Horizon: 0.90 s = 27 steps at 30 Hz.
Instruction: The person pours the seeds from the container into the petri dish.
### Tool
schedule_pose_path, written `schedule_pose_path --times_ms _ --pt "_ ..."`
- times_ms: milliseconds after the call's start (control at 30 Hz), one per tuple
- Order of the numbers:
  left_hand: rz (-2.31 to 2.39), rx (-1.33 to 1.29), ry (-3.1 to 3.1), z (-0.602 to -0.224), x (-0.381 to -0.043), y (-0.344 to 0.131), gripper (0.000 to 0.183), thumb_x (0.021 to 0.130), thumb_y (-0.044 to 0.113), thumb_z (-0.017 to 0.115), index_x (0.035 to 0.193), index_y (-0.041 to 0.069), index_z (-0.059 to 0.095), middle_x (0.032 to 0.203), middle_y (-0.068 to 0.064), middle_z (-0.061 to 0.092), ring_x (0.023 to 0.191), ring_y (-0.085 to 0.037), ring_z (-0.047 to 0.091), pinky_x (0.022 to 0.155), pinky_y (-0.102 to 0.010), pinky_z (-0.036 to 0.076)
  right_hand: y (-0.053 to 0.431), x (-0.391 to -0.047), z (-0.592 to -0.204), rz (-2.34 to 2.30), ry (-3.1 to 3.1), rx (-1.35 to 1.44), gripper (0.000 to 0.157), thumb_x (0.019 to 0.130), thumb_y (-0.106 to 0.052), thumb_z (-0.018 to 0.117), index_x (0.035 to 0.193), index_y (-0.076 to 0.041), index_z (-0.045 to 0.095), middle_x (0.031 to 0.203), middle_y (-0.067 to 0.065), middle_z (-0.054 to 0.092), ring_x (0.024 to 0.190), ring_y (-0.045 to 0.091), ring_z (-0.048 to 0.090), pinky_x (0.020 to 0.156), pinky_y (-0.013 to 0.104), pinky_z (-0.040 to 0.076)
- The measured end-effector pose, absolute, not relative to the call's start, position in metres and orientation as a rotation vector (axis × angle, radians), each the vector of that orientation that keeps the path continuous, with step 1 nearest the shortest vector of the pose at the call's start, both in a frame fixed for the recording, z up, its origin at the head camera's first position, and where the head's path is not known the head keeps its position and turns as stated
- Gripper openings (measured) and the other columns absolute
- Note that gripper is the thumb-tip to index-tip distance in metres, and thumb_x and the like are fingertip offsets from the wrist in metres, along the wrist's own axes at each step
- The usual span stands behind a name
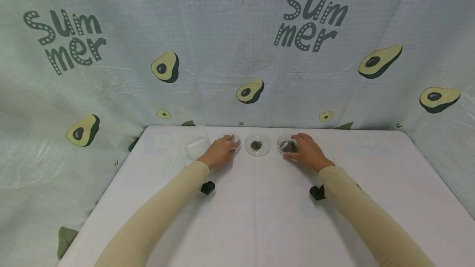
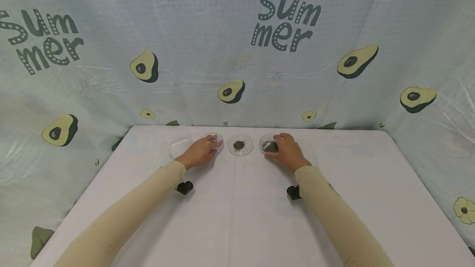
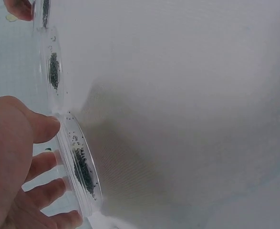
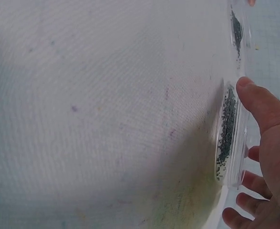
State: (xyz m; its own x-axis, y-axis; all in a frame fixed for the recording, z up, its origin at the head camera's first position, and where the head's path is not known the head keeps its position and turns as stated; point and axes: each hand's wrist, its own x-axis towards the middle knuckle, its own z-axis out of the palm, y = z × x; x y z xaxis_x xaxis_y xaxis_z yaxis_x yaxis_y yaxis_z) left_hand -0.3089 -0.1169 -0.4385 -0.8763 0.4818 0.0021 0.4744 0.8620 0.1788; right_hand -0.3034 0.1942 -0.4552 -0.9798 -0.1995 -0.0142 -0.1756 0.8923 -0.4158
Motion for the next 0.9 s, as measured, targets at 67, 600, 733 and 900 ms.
schedule_pose_path --times_ms 67,600,733,900 --pt "0.272 0.770 2.989 -0.439 -0.310 -0.117 0.041 0.098 0.012 0.054 0.139 0.013 0.054 0.147 -0.016 0.046 0.137 -0.030 0.044 0.110 -0.053 0.038 0.194 -0.304 -0.455 -0.649 3.002 -0.293 0.078 0.085 -0.042 0.072 0.142 0.002 0.041 0.149 0.028 0.034 0.140 0.044 0.030 0.113 0.057 0.031" --pt "0.260 0.684 2.986 -0.438 -0.310 -0.120 0.042 0.097 0.016 0.057 0.139 0.017 0.053 0.151 -0.013 0.041 0.140 -0.032 0.040 0.109 -0.064 0.032 0.187 -0.298 -0.458 -0.604 3.065 -0.400 0.076 0.088 -0.047 0.066 0.142 0.001 0.041 0.148 0.026 0.036 0.138 0.043 0.034 0.112 0.057 0.031" --pt "0.198 0.725 3.016 -0.433 -0.310 -0.121 0.047 0.095 0.018 0.060 0.141 0.017 0.050 0.151 -0.013 0.041 0.141 -0.031 0.038 0.111 -0.064 0.028 0.183 -0.295 -0.454 -0.600 3.083 -0.442 0.073 0.089 -0.046 0.065 0.141 0.000 0.043 0.146 0.026 0.039 0.137 0.043 0.036 0.113 0.056 0.031" --pt "0.118 0.821 3.026 -0.430 -0.307 -0.120 0.053 0.095 0.022 0.061 0.145 0.016 0.045 0.152 -0.013 0.040 0.142 -0.031 0.036 0.115 -0.060 0.025 0.180 -0.286 -0.451 -0.605 3.077 -0.532 0.068 0.089 -0.042 0.067 0.140 -0.002 0.046 0.146 0.023 0.042 0.140 0.043 0.033 0.115 0.056 0.027"
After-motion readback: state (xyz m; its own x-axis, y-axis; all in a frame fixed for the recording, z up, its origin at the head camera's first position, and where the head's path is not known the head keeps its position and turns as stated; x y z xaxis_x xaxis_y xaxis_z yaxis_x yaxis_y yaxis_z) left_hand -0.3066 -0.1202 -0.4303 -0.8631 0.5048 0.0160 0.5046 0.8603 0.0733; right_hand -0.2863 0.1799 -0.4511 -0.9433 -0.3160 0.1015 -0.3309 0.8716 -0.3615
